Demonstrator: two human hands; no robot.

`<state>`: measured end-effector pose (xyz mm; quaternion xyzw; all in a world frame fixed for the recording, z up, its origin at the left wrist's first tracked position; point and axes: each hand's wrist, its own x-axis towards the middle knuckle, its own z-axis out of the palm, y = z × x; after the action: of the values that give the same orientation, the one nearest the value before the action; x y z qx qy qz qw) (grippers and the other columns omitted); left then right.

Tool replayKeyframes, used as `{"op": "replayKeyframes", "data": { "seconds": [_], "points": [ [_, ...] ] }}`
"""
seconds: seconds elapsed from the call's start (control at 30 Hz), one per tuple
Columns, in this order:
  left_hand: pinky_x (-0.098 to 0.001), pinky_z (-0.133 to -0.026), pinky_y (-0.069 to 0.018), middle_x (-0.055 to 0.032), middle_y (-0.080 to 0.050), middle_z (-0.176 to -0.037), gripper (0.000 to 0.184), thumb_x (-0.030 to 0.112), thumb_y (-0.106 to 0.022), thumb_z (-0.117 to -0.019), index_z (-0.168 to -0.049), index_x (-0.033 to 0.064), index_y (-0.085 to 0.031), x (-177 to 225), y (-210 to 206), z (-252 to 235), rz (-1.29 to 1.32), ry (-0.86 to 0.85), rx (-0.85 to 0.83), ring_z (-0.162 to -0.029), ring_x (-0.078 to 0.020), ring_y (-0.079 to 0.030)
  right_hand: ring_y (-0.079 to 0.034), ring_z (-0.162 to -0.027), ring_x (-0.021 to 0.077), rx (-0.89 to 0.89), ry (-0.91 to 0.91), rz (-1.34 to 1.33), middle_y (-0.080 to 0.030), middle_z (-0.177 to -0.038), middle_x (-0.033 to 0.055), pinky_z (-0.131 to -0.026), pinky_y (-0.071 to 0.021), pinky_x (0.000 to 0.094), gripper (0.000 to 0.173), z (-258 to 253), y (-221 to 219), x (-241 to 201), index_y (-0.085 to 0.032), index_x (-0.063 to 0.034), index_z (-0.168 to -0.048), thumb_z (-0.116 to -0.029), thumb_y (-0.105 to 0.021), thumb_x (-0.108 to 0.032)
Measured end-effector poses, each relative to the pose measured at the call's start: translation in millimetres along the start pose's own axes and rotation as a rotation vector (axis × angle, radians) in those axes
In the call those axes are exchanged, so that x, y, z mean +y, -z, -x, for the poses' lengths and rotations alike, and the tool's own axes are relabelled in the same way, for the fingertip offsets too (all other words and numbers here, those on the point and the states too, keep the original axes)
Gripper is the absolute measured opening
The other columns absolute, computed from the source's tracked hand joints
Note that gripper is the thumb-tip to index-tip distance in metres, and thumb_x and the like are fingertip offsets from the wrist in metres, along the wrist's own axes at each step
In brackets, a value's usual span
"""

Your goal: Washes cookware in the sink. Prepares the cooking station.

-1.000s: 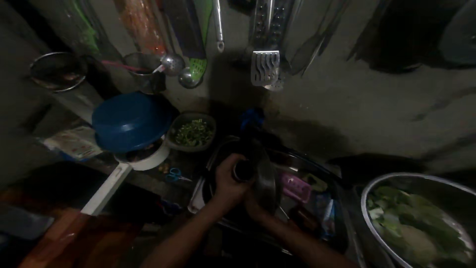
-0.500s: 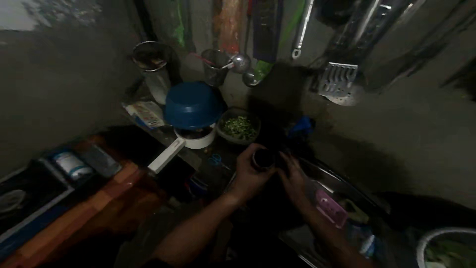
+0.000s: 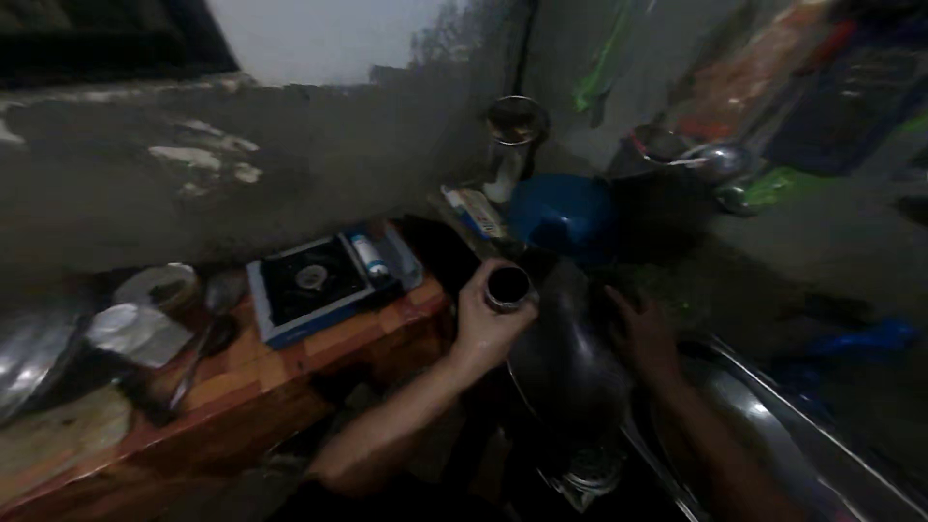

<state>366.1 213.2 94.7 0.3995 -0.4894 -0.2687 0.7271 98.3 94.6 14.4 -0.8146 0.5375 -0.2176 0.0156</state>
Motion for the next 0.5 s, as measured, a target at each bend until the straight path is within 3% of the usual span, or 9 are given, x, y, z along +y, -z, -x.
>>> {"op": "replayKeyframes", "data": {
  "seconds": [0.1, 0.2, 0.23, 0.3, 0.37, 0.43, 0.5],
  "points": [
    [-0.0228, -0.075, -0.0597, 0.0041, -0.069, -0.095, 0.037, 0.0, -0.076, -0.0808, -0.114, 0.0079, -0.062, 6, 79, -20, -0.073, 0.061, 0.177, -0.085, -0.0029, -0.068, -0.044, -0.131, 0.065, 0.042, -0.08, 0.037, -0.044, -0.148, 0.0383, -0.1, -0.0376, 0.0802, 0.046, -22, -15, -2, -0.059, -0.0088, -0.144, -0.0983, -0.064, -0.013],
    [-0.0268, -0.075, -0.0599, 0.0036, -0.068, -0.096, 0.04, 0.007, -0.076, -0.0838, -0.119, 0.0089, -0.057, 5, 165, -40, -0.087, 0.084, 0.377, -0.084, -0.006, -0.067, -0.032, -0.14, 0.0654, -0.116, -0.195, 0.092, -0.038, -0.152, 0.0411, -0.108, -0.0239, 0.0834, 0.045, -28, -24, 11, -0.061, -0.0009, -0.14, -0.0986, -0.067, -0.019],
    [-0.0276, -0.074, -0.06, 0.0033, -0.068, -0.094, 0.037, 0.005, -0.074, -0.0846, -0.116, 0.0091, -0.057, 4, 191, -46, -0.069, 0.075, 0.449, -0.082, -0.0069, -0.067, -0.033, -0.14, 0.064, -0.137, -0.197, 0.089, -0.04, -0.151, 0.0412, -0.11, -0.0238, 0.0818, 0.045, -34, -20, 6, -0.061, 0.0021, -0.138, -0.0993, -0.066, -0.019],
    [-0.0277, -0.074, -0.0604, 0.0048, -0.068, -0.089, 0.032, -0.001, -0.071, -0.085, -0.11, 0.0108, -0.055, -5, 239, -62, -0.014, -0.008, 0.571, -0.079, -0.0062, -0.067, -0.045, -0.134, 0.0593, -0.117, -0.126, 0.012, -0.05, -0.142, 0.0391, -0.11, -0.0328, 0.0751, 0.038, -48, -14, -22, -0.063, 0.007, -0.132, -0.1029, -0.059, -0.018],
    [-0.0274, -0.075, -0.0594, 0.006, -0.067, -0.089, 0.034, -0.003, -0.069, -0.0844, -0.11, 0.0134, -0.054, -18, 284, -73, 0.001, -0.066, 0.649, -0.081, -0.0057, -0.066, -0.062, -0.116, 0.0503, -0.148, -0.065, -0.185, -0.063, -0.124, 0.0349, -0.102, -0.0452, 0.0663, 0.035, -57, -19, -72, -0.065, 0.0108, -0.123, -0.1063, -0.052, -0.017],
    [-0.0301, -0.074, -0.0592, 0.0026, -0.066, -0.093, 0.037, 0.0, -0.069, -0.0847, -0.116, 0.0112, -0.053, -34, 320, -82, -0.03, -0.044, 0.736, -0.081, -0.0086, -0.066, -0.068, -0.104, 0.0356, -0.308, -0.05, -0.442, -0.07, -0.112, 0.0283, -0.097, -0.0525, 0.0532, 0.033, -60, -44, -132, -0.067, 0.0118, -0.116, -0.1059, -0.054, -0.016],
    [-0.0322, -0.076, -0.0586, 0.0013, -0.065, -0.097, 0.04, 0.005, -0.07, -0.0865, -0.122, 0.0115, -0.051, -52, 349, -90, -0.042, -0.039, 0.786, -0.084, -0.0101, -0.065, -0.069, -0.1, 0.0212, -0.589, -0.057, -0.678, -0.072, -0.11, 0.0189, -0.093, -0.0553, 0.0406, 0.028, -64, -90, -185, -0.068, 0.0077, -0.116, -0.1056, -0.053, -0.014]
  ]
}}
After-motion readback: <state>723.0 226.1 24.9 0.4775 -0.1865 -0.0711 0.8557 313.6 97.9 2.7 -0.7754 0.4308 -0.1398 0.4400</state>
